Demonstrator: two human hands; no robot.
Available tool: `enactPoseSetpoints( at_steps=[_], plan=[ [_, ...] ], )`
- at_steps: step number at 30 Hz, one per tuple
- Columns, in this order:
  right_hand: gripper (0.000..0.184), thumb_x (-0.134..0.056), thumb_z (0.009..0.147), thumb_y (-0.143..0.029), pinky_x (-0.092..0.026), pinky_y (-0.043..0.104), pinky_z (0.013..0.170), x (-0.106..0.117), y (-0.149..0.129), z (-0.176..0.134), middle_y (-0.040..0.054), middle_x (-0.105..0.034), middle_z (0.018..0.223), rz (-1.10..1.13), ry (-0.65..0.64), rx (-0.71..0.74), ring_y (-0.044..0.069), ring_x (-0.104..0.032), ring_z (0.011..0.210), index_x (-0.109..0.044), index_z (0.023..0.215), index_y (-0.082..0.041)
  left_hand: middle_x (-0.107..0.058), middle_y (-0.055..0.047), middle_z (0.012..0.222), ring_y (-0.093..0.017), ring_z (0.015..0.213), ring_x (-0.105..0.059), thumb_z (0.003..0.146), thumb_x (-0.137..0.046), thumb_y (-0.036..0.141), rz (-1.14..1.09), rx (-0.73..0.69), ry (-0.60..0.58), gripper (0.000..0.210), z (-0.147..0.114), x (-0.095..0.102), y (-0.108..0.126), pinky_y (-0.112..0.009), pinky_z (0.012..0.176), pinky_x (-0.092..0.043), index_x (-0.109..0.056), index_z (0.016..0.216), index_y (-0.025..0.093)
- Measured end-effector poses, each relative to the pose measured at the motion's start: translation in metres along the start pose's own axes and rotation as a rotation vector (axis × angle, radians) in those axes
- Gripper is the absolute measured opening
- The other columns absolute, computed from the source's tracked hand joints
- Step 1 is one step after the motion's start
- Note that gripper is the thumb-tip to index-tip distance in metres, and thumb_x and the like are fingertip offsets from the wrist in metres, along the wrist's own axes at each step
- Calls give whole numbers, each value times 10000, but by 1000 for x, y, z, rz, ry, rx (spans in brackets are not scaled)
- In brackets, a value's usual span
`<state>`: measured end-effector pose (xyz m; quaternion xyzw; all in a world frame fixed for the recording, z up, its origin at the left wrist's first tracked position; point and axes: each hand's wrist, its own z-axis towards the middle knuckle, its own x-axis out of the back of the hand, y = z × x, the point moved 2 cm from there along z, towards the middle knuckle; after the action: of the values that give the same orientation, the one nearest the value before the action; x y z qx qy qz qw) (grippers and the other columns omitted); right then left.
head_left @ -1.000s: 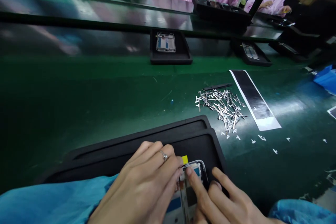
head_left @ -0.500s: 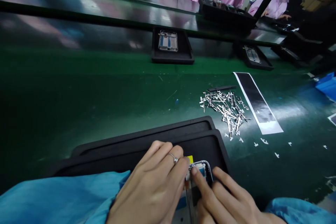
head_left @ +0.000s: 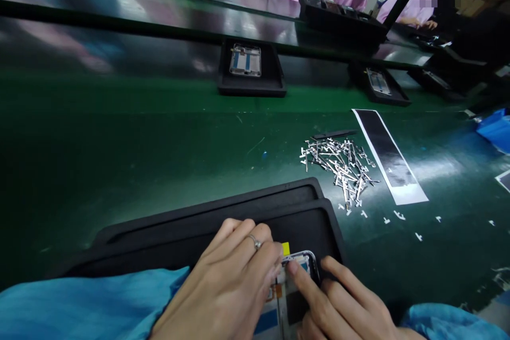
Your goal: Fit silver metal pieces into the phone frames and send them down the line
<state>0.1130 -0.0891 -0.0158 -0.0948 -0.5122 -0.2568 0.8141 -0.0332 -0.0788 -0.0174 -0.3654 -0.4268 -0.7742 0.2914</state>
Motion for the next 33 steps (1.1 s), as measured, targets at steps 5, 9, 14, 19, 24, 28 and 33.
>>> enactPoseSetpoints(
  at_steps=[5, 9, 14, 19, 24, 28, 33],
  plan=[
    [395, -247, 836, 29, -533, 255, 717, 3, 2, 0, 17, -645, 882, 21, -3, -11, 65, -501, 520, -620, 770, -82, -553, 28, 740, -140, 713, -522, 821, -297, 85, -18, -93, 9, 216, 2, 1, -4, -287, 807, -316, -461, 756, 209],
    [412, -250, 808, 38, -539, 277, 700, 0, 0, 1, 34, -649, 858, 10, 29, 28, 70, -509, 509, -564, 601, -132, -555, 25, 787, -144, 749, -518, 818, -318, 109, -38, -70, -37, 182, -1, -1, -5, -292, 850, -281, -469, 797, 208],
    [412, -260, 791, 38, -527, 278, 723, -1, 0, -1, 45, -657, 743, 8, 144, -89, 59, -468, 436, -479, 495, -146, -535, 36, 752, -127, 702, -501, 820, -335, 108, -77, -47, -52, 171, -2, 1, -6, -268, 801, -304, -468, 781, 207],
    [431, -213, 823, 27, -520, 275, 739, 3, 2, -2, 42, -652, 822, 46, 3, -21, 60, -490, 473, -538, 586, -129, -520, 27, 725, -130, 674, -488, 822, -305, 74, -40, -57, -37, 212, 2, 4, -1, -293, 754, -340, -463, 752, 196],
    [416, -258, 830, 8, -523, 259, 702, 0, 0, 1, 2, -654, 716, -11, 149, -106, 51, -430, 411, -452, 506, -167, -488, 18, 695, -133, 652, -441, 828, -270, 42, -23, 17, -55, 249, 2, 1, 3, -306, 709, -349, -444, 717, 182],
    [386, -290, 839, -5, -515, 256, 660, -5, -2, 4, -28, -653, 715, -42, 202, -43, 61, -448, 440, -474, 541, -167, -481, 18, 703, -135, 667, -435, 827, -277, 40, -47, -5, -38, 240, 1, -1, 2, -310, 727, -342, -447, 740, 187],
    [408, -267, 843, 13, -492, 256, 631, -6, -1, 4, -48, -649, 688, -78, 233, -51, 62, -445, 441, -459, 534, -172, -461, 23, 692, -130, 660, -407, 829, -271, 16, -58, 37, -73, 251, 1, 1, 5, -304, 708, -343, -434, 733, 181]
  ],
)
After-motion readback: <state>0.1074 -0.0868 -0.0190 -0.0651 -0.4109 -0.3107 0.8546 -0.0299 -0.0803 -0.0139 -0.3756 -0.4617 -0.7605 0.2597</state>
